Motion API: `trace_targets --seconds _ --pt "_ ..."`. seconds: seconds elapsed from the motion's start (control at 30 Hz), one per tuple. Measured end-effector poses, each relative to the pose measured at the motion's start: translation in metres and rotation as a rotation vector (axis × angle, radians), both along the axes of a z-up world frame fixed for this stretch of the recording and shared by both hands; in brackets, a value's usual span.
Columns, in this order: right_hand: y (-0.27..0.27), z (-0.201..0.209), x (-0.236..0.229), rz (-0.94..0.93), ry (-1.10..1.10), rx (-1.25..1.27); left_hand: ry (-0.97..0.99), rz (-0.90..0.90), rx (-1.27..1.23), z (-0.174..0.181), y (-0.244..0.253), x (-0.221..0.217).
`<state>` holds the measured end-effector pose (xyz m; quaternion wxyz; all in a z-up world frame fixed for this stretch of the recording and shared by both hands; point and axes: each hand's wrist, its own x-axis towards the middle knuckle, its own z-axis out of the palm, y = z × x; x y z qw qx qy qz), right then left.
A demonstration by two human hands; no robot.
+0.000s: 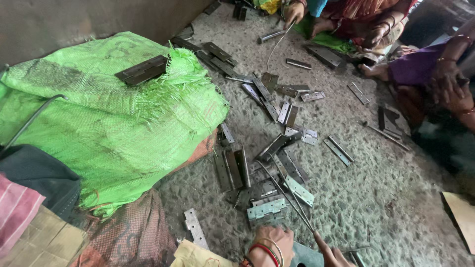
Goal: The person sits on the floor and assembles metal hinges by hand. They pick up hinge plates, align them on a metal block, and use a hammer to drive pins into the holes, then place the finished hinges into a nearby bucket.
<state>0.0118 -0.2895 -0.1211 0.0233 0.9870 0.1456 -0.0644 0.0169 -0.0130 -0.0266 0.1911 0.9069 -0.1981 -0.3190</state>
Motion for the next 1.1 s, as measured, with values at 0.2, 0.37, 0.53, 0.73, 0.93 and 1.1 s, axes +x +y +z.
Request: trace_targets --seconds 0.2,0.37,0.53,0.73,0.93,1.1 --pt "0.018 0.051 0.013 -0.046 -0.099 0.432 -0.003 0.004 -0.018 0.008 0.002 -0.002" --pt "0.112 0.067 0.177 -0.043 -0.158 0.354 0.003 0.031 -0.039 0.014 0.006 0.003" --pt "0.201 0.060 0.340 -0.135 -0.147 0.225 -0.023 0.008 0.004 0.019 0.009 0.008" --pt "0.229 0.038 0.369 -0.098 -0.099 0.119 0.078 -0.005 0.001 0.031 0.014 0.012" --pt "0.168 0.023 0.277 -0.087 0.073 0.047 -0.042 0.049 -0.042 0.038 0.011 -0.001" --pt "0.205 0.022 0.265 -0.101 -0.031 0.172 -0.123 0.035 0.003 0.038 0.034 0.022"
